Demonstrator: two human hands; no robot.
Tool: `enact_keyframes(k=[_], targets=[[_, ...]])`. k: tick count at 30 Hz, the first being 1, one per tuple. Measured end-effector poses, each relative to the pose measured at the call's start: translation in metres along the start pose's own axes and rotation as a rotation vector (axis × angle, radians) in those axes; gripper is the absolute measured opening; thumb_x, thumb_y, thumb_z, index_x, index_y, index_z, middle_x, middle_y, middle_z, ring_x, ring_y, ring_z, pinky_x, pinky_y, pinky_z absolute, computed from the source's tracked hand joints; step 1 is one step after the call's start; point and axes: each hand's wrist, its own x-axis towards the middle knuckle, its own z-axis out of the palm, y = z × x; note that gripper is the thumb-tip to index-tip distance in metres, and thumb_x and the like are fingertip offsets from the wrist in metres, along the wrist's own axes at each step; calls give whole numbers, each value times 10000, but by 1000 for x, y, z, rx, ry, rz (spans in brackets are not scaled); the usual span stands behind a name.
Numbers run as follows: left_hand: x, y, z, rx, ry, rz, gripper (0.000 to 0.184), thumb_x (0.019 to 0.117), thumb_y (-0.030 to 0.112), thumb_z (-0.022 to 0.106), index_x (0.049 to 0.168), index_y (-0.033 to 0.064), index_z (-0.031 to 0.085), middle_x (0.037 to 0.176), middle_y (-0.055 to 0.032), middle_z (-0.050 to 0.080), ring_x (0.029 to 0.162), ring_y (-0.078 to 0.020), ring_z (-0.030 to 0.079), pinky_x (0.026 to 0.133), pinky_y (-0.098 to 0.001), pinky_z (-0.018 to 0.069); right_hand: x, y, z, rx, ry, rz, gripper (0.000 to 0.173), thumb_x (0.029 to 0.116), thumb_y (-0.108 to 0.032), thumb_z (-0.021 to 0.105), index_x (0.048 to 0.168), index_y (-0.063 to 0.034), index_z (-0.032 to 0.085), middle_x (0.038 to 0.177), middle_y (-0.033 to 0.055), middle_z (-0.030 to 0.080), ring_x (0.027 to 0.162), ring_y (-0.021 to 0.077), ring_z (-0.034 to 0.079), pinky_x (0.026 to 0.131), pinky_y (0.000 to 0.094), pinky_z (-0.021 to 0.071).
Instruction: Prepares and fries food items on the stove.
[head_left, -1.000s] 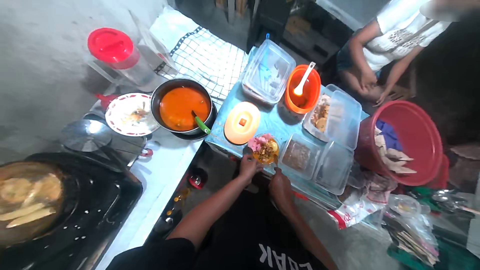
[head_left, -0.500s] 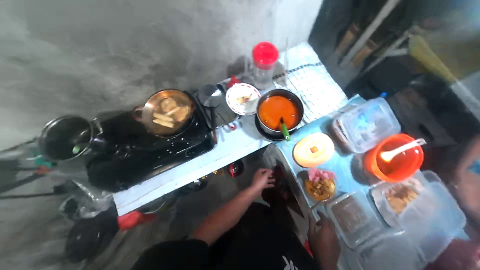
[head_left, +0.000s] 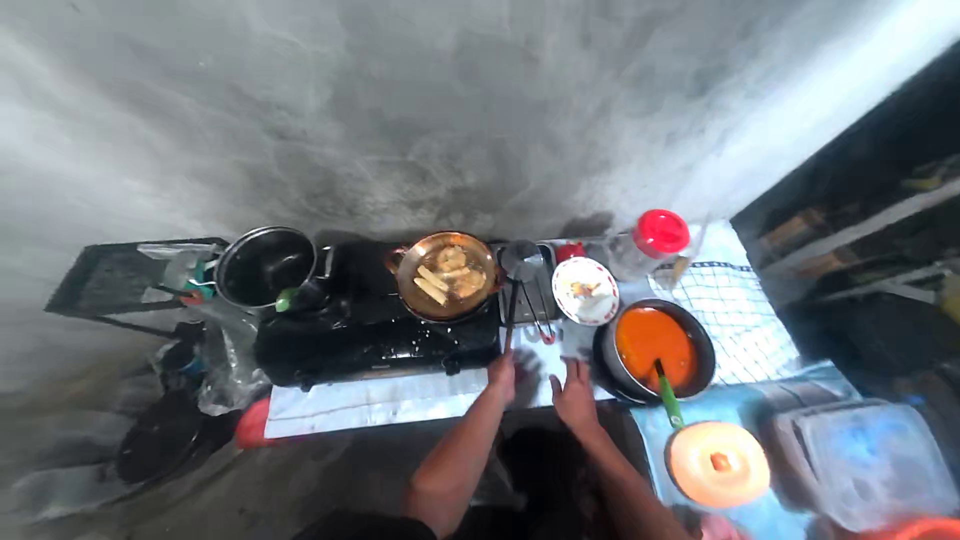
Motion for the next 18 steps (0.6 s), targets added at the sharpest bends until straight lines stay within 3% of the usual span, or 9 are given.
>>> enact_keyframes(k=[3, 4, 6, 8, 12, 15, 18], targets=[[-2, 20, 8, -5, -4, -42, 499, 1093, 435, 455, 1239, -19, 603, 1041, -175, 669, 894, -265, 654, 790, -446, 558, 92, -17, 24, 2, 59, 35, 663, 959, -351, 703, 1483, -13, 479, 1530, 279, 435, 1327, 408, 554, 1074, 494, 518], [-4, 26, 11, 14, -13, -68, 525, 1089, 482, 437, 1182, -6, 607, 944, -136, 647, 796, -230, 634, 709, -407, 550, 111, -21, 28, 9, 45, 78, 700, 947, -362, 728, 1478, 6, 459, 1524, 292, 425, 1305, 408, 571, 1050, 491, 534], [-5, 39, 14, 62, -42, -104, 576, 1066, 567, 422, 1048, 23, 608, 772, -67, 571, 623, -175, 558, 574, -341, 503, 133, -24, 34, 4, 26, 129, 729, 929, -308, 749, 1491, 9, 411, 1524, 286, 424, 1262, 394, 608, 1013, 487, 561], [-6, 49, 16, 147, -86, -70, 606, 1072, 584, 367, 1033, 29, 609, 715, -40, 502, 548, -152, 475, 515, -313, 446, 139, -26, 36, -2, 7, 133, 779, 925, -241, 723, 1553, -9, 325, 1522, 259, 459, 1242, 381, 630, 1017, 508, 554], [-17, 61, 20, 311, -99, 87, 560, 1107, 490, 341, 1128, 9, 628, 780, -78, 528, 588, -177, 468, 553, -349, 442, 127, -31, 27, 29, -18, 133, 735, 972, -208, 633, 1593, -44, 276, 1388, 238, 601, 1148, 389, 677, 991, 564, 548], [-30, 62, 23, 419, -77, 224, 528, 1118, 430, 342, 1097, -15, 626, 857, -132, 582, 737, -238, 563, 712, -423, 501, 105, -33, 18, 46, -37, 180, 668, 1017, -233, 542, 1619, -99, 284, 1301, 238, 661, 1143, 405, 679, 995, 591, 530], [-47, 63, 27, 522, -97, 277, 537, 1121, 435, 317, 1095, -8, 620, 884, -152, 599, 803, -276, 598, 781, -472, 511, 72, -33, 11, 178, 114, 170, 505, 1061, -228, 455, 1548, -96, 459, 1210, 244, 702, 1106, 416, 686, 974, 616, 520]])
